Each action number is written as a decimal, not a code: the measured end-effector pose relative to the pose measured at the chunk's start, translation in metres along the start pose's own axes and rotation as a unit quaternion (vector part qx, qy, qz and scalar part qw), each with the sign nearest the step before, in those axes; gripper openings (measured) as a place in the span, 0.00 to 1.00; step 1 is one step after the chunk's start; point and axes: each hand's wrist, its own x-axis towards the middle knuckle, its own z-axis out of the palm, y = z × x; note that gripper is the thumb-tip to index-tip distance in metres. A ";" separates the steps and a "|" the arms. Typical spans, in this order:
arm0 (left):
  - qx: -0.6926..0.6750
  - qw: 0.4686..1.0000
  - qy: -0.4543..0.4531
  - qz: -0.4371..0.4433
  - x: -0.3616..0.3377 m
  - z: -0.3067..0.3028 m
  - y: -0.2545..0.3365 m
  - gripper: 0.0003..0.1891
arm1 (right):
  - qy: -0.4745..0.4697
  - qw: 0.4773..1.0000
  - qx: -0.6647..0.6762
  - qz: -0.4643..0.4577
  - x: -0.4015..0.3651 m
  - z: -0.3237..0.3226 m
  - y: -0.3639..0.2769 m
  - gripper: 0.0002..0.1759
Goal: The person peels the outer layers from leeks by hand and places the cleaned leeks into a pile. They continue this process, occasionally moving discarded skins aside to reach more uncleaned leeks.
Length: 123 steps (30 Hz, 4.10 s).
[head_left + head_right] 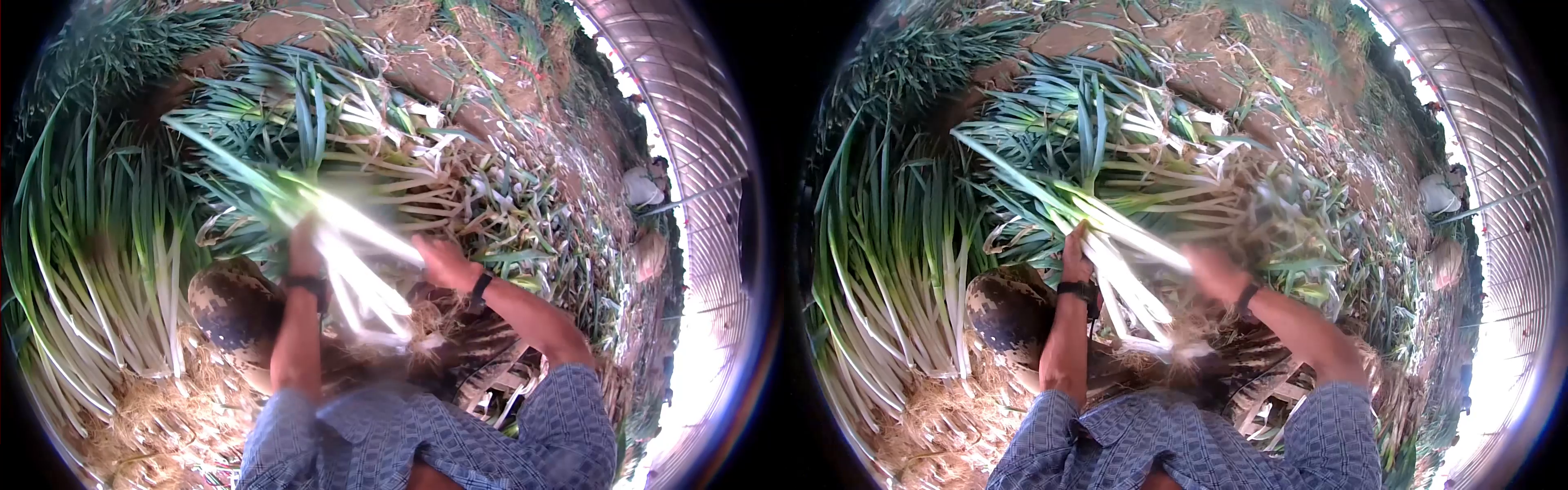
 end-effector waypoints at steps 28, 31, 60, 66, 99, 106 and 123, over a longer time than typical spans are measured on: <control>-0.293 0.949 -0.018 -0.111 -0.008 0.019 -0.016 0.28 | -0.177 0.800 0.570 0.066 0.015 0.034 -0.030 0.32; -0.304 0.943 -0.041 -0.128 -0.012 0.024 -0.018 0.30 | -0.166 0.765 0.615 0.097 0.007 0.044 -0.037 0.33; -0.063 0.996 -0.040 0.059 0.007 0.005 -0.016 0.21 | 0.031 0.993 -0.011 -0.113 -0.047 -0.053 -0.083 0.18; -0.175 0.983 -0.032 -0.045 -0.014 0.036 0.024 0.16 | 0.057 0.986 -0.021 -0.157 -0.050 -0.033 -0.066 0.15; -0.022 0.996 0.057 -0.068 -0.010 0.021 0.005 0.19 | 0.102 0.976 -0.077 -0.177 -0.109 0.000 -0.080 0.31; -0.104 0.991 0.054 -0.071 -0.027 0.045 0.023 0.18 | 0.129 0.976 -0.081 -0.157 -0.117 -0.002 -0.096 0.18; -0.207 0.973 0.029 -0.102 0.030 0.009 -0.001 0.15 | 0.002 0.927 -0.203 0.316 -0.186 -0.047 0.145 0.21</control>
